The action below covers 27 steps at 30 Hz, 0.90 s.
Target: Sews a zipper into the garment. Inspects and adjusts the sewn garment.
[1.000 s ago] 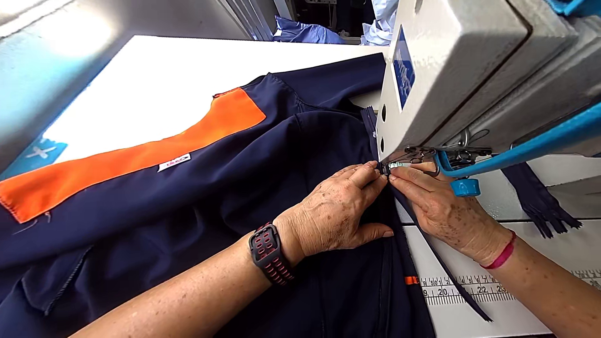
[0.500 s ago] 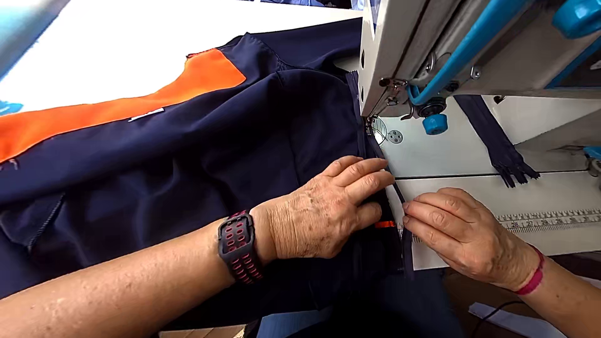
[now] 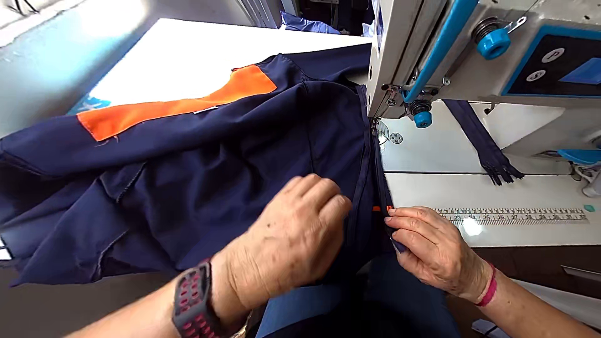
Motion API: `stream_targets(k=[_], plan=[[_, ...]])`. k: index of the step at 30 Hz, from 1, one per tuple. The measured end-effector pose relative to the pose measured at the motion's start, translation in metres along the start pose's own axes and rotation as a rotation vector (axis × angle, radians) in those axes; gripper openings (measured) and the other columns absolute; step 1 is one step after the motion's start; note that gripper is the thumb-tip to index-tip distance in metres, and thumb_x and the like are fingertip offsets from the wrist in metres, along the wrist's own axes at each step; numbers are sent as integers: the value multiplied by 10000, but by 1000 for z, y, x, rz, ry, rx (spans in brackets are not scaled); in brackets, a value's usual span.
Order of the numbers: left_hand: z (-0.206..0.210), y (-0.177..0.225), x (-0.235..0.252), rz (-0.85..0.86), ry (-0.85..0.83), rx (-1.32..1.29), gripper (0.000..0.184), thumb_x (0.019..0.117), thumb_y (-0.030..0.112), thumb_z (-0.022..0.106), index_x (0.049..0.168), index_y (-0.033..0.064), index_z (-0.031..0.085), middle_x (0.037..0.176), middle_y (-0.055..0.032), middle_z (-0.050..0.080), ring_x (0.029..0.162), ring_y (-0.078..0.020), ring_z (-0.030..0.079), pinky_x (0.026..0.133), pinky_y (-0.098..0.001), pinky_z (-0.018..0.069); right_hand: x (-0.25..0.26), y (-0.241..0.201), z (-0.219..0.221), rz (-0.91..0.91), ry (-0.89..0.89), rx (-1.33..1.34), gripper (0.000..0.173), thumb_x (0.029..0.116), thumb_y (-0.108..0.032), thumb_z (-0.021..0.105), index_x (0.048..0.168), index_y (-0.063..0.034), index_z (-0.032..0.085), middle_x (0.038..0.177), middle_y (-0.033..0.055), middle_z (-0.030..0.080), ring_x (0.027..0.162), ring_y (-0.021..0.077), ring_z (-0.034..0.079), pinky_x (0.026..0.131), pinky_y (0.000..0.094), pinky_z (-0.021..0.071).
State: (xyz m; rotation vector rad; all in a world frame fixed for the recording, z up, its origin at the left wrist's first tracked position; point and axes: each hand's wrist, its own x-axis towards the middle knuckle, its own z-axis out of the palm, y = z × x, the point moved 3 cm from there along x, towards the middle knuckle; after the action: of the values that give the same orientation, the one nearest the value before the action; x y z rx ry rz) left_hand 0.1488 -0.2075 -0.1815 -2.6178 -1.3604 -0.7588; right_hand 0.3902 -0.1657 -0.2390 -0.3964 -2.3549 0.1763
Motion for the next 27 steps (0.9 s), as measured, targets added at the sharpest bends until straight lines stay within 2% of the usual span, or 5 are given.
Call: stream_targets(k=[4, 13, 18, 21, 27], plan=[[50, 55, 0, 1, 135, -300, 249, 1020, 180, 533, 1203, 72, 663, 1244, -126, 706, 1240, -244, 645, 1043, -367, 529, 0, -5, -13, 35, 112, 57, 165, 1026, -156, 558, 939, -60, 660, 1037, 100, 747, 1083, 195, 702, 975, 318, 558], [37, 36, 5, 49, 403, -219, 107, 1017, 64, 569, 971, 65, 665, 984, -83, 756, 1045, -177, 714, 940, -302, 569, 25, -17, -19, 37, 175, 128, 158, 1028, -143, 579, 981, -53, 700, 1034, 92, 758, 1097, 184, 701, 978, 312, 554], [13, 6, 4, -238, 621, -528, 69, 990, 126, 664, 1052, 139, 692, 1080, 33, 739, 1022, -105, 715, 891, -277, 611, 4, -13, -9, 116, -100, -146, 625, 1010, -649, 453, 1185, -125, 744, 1320, 30, 703, 1378, 221, 535, 1165, 473, 361], [33, 26, 4, -184, 513, -398, 48, 999, 122, 606, 985, 110, 650, 1034, -11, 733, 1061, -127, 693, 957, -329, 561, -24, -21, -8, 175, -164, -193, 646, 1018, -657, 421, 1265, -143, 723, 1370, 15, 681, 1409, 219, 502, 1182, 509, 295], [77, 56, -3, -49, 240, -175, 147, 996, 103, 584, 952, 94, 724, 999, -47, 777, 1076, -165, 717, 984, -333, 537, -72, -46, -22, 504, 32, 154, 302, 1022, -383, 599, 902, -124, 695, 1034, 39, 746, 1097, 125, 683, 969, 267, 548]])
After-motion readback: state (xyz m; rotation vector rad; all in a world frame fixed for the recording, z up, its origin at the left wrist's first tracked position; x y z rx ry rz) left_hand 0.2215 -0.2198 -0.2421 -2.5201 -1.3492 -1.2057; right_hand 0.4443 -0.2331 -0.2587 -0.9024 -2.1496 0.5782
